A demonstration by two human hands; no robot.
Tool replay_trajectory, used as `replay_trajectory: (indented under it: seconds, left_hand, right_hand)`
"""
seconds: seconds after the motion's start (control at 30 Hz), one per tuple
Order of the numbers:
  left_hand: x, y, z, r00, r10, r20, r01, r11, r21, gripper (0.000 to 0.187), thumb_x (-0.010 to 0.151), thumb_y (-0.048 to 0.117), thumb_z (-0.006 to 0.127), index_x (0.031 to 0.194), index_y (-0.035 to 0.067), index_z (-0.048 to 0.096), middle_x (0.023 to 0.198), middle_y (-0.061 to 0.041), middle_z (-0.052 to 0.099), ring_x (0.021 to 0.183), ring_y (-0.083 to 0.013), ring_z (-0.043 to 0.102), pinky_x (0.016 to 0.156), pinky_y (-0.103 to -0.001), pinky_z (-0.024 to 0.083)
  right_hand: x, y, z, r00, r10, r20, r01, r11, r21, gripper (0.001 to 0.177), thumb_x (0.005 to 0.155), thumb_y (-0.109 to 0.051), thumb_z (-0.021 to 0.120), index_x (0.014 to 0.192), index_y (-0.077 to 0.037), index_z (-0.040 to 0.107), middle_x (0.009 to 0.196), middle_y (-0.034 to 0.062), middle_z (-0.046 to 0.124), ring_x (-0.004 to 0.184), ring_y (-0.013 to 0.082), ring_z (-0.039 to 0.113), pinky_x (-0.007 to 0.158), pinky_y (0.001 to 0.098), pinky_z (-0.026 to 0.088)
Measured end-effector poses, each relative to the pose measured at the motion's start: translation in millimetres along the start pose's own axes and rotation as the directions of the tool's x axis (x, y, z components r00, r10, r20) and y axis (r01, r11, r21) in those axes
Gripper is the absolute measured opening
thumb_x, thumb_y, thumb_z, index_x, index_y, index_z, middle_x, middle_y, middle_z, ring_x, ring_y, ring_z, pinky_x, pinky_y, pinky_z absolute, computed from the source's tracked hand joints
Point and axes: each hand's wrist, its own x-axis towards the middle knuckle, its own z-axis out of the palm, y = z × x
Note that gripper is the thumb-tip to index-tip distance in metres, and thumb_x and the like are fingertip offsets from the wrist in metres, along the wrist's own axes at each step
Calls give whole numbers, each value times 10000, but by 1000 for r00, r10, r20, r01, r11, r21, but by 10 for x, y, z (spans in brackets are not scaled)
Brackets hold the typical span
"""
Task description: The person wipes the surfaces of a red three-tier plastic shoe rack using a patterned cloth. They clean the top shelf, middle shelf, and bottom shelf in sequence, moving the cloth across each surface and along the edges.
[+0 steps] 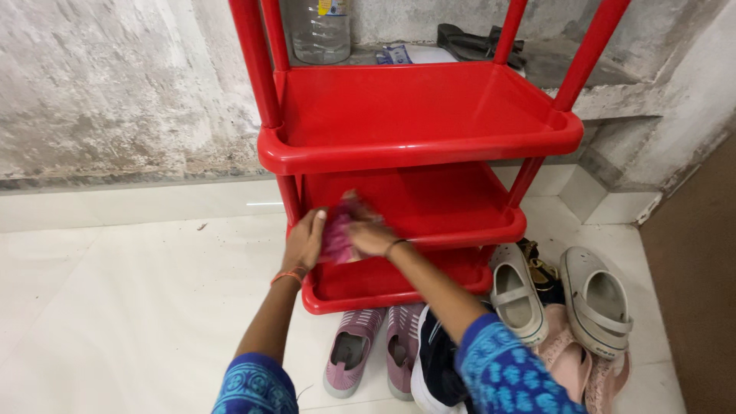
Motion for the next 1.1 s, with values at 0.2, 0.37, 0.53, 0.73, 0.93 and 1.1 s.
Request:
replay_trajectory:
  seconds: [0.2, 0.37, 0.53, 0.73, 0.93, 1.1]
  left_hand:
    - [-13, -22, -115, 989, 128, -75, -126, 991, 33, 580, 1042, 534, 364, 1323, 125, 663, 1414, -219, 595, 1277, -441, 556, 1059, -471, 433]
    - [-89, 12, -35, 999, -20, 46, 18, 999, 26, 609, 1025, 551, 341, 1332, 124, 648, 1294, -209, 688, 1249, -402, 613, 1054, -457, 463]
    - [-79, -16, -9, 999, 0, 45, -4, 995, 96, 611, 1024, 556, 341, 1333, 115, 629, 1299, -211, 649, 1235, -400, 578, 1021, -480, 443]
    - [-91, -45, -107, 990, -3, -141, 28, 984, 176, 568, 1029, 532, 392, 1233, 103, 702, 1163, -191, 723, 1117, -402, 655, 961, -489, 494]
    - [-125, -28, -128, 984, 20, -175, 15, 981, 194, 510, 1023, 501, 411, 1153, 129, 735, 1112, -167, 741, 1066, -391, 673, 916, -488, 509]
    - [-107, -63, -29, 976, 89, -199, -49, 979, 197, 489, 1027, 474, 431, 1157, 107, 727, 1127, -182, 726, 1059, -413, 660, 908, -501, 499]
  right_hand:
    - [-152, -911, 327, 933, -203, -296, 136, 963, -233, 539, 933, -331, 570, 1326, 38, 570, 1423, 268, 509, 1300, 425, 515, 1031, 514, 404]
    - [-745, -515, 16, 926, -220, -307, 102, 928, -358, 411, 1008, -384, 517, 1163, -36, 672, 1225, 166, 700, 1203, 341, 638, 1075, 501, 445]
    - [-1548, 363, -614, 923, 307, -231, -381, 809, -447, 529, 1134, -420, 312, 979, -98, 702, 1061, 106, 744, 1031, 239, 715, 1098, 441, 506]
    - [-2212, 1339, -864, 716, 129, -686, -559, 694, -454, 484, 1080, -327, 367, 1088, 0, 724, 1346, 214, 655, 1347, 344, 554, 1211, 556, 282]
    - [-1665, 270, -307, 840, 116, -530, -453, 686, -570, 364, 1004, -305, 488, 1228, -82, 668, 1198, 108, 660, 1184, 280, 557, 1062, 510, 345]
    - [-982, -685, 140, 840, -218, -496, -124, 815, -567, 427, 946, -319, 574, 1343, -171, 623, 1261, 76, 646, 1164, 263, 547, 965, 487, 364]
